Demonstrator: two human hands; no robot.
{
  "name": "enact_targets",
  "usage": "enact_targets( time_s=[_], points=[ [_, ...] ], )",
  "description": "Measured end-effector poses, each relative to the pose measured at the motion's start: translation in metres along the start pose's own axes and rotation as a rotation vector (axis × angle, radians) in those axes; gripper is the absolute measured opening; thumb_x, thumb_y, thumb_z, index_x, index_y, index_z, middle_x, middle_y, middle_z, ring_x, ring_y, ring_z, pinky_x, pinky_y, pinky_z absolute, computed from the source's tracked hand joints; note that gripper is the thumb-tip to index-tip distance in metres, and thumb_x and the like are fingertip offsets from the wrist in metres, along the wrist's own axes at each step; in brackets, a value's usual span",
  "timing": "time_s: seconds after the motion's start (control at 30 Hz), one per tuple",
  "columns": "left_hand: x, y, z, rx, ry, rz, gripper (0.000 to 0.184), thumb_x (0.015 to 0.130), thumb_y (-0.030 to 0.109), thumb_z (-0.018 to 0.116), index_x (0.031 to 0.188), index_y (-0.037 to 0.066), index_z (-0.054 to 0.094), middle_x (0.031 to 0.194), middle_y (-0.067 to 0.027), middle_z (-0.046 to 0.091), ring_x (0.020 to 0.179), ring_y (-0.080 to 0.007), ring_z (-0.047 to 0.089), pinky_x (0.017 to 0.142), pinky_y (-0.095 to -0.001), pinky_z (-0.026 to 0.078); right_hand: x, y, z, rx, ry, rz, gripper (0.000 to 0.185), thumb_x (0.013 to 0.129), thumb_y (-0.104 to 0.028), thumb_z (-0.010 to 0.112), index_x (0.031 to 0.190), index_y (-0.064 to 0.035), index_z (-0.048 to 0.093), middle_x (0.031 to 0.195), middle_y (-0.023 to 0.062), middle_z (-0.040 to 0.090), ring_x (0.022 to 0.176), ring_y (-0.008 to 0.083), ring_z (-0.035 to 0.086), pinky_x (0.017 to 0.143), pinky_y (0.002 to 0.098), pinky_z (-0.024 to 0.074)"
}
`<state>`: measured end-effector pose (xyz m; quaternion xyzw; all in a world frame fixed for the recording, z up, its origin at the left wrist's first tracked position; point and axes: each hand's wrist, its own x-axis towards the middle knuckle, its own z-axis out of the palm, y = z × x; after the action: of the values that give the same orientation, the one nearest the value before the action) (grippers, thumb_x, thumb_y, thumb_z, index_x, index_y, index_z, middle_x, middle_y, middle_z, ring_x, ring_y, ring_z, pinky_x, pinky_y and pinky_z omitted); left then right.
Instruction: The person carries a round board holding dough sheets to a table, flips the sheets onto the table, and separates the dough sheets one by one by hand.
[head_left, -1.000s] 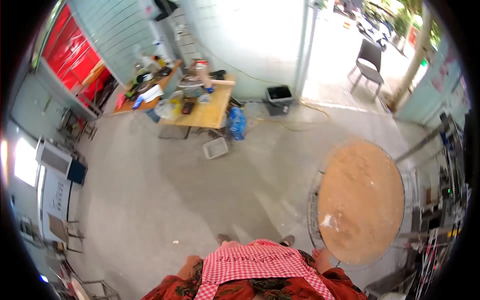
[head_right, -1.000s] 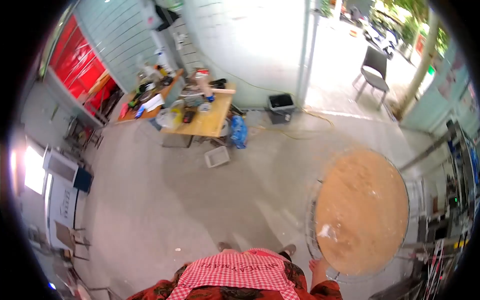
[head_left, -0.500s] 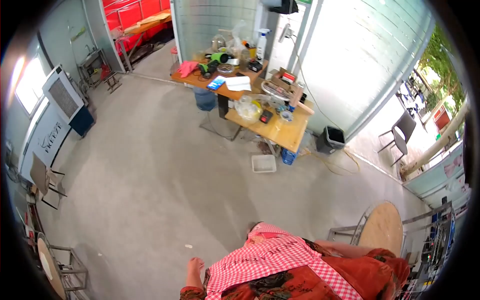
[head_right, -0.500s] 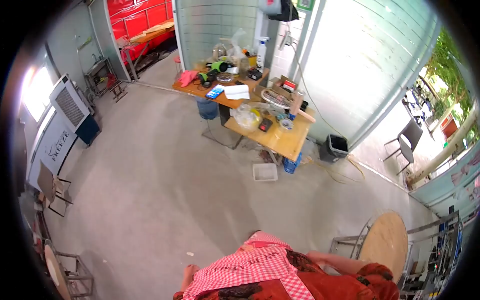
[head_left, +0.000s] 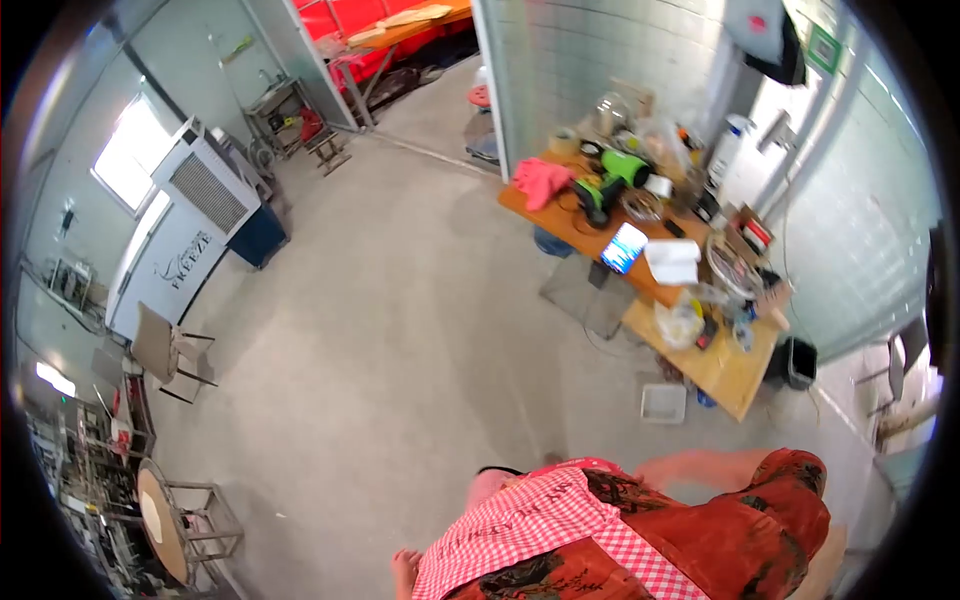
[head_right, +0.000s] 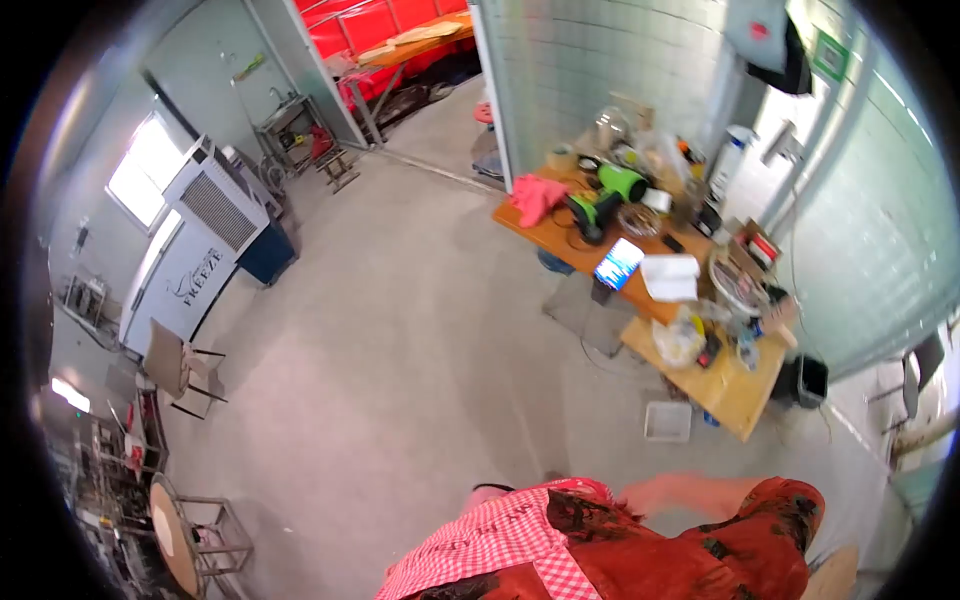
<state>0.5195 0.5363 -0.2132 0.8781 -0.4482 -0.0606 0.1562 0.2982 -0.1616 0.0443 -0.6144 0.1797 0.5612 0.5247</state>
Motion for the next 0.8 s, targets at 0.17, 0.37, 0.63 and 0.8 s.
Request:
enact_targets(
  time_s=[0.17,0.37,0.63,0.8],
  points=[
    [0.141,-0.004,-0.020,-0.602,-0.211,-1.061,0.014,0.081,0.018,0.059,0.089,0.009,0.067,0.087,-0.0085,0.065,0.078,-0.0311,0.061,0.068,-0.0414,0.051,0.062,-0.058,-0.119,0.102,0.017,-0.105,0.020,0.084,-0.009,0.049,0.097,-0.0105,0.064,0.082,-0.0039,0.061,0.073,0.0092,0.054,0.062,0.0290,0.0455],
    [0.390,-0.127,-0.026,-0.886,-0.194,-1.192,0.014,0.080,0.019,0.059,0.088,0.011,0.068,0.085,-0.0082,0.064,0.078,-0.0311,0.060,0.068,-0.0418,0.050,0.055,-0.261,-0.275,-0.010,0.100,-0.182,0.025,0.081,-0.005,0.051,0.103,-0.0085,0.062,0.090,0.0026,0.066,0.080,0.0132,0.059,0.065,0.0321,0.0471],
    [0.742,-0.355,-0.135,-1.098,-0.001,-1.136,0.014,0.079,0.021,0.058,0.086,0.013,0.068,0.083,-0.0078,0.062,0.078,-0.0310,0.059,0.068,-0.0424,0.049,0.124,-0.347,-0.493,-0.093,0.196,0.069,0.022,0.080,-0.014,0.058,0.100,-0.0051,0.059,0.089,0.0061,0.065,0.077,0.0167,0.062,0.062,0.0343,0.0480],
    [0.960,-0.465,-0.188,-1.043,0.061,-1.056,0.014,0.079,0.022,0.058,0.085,0.014,0.068,0.081,-0.0076,0.061,0.077,-0.0310,0.059,0.068,-0.0427,0.048,0.170,-0.406,-0.651,0.044,0.271,0.065,0.022,0.081,-0.017,0.058,0.099,-0.0051,0.059,0.088,0.0062,0.065,0.076,0.0170,0.062,0.060,0.0344,0.0481]
  ],
)
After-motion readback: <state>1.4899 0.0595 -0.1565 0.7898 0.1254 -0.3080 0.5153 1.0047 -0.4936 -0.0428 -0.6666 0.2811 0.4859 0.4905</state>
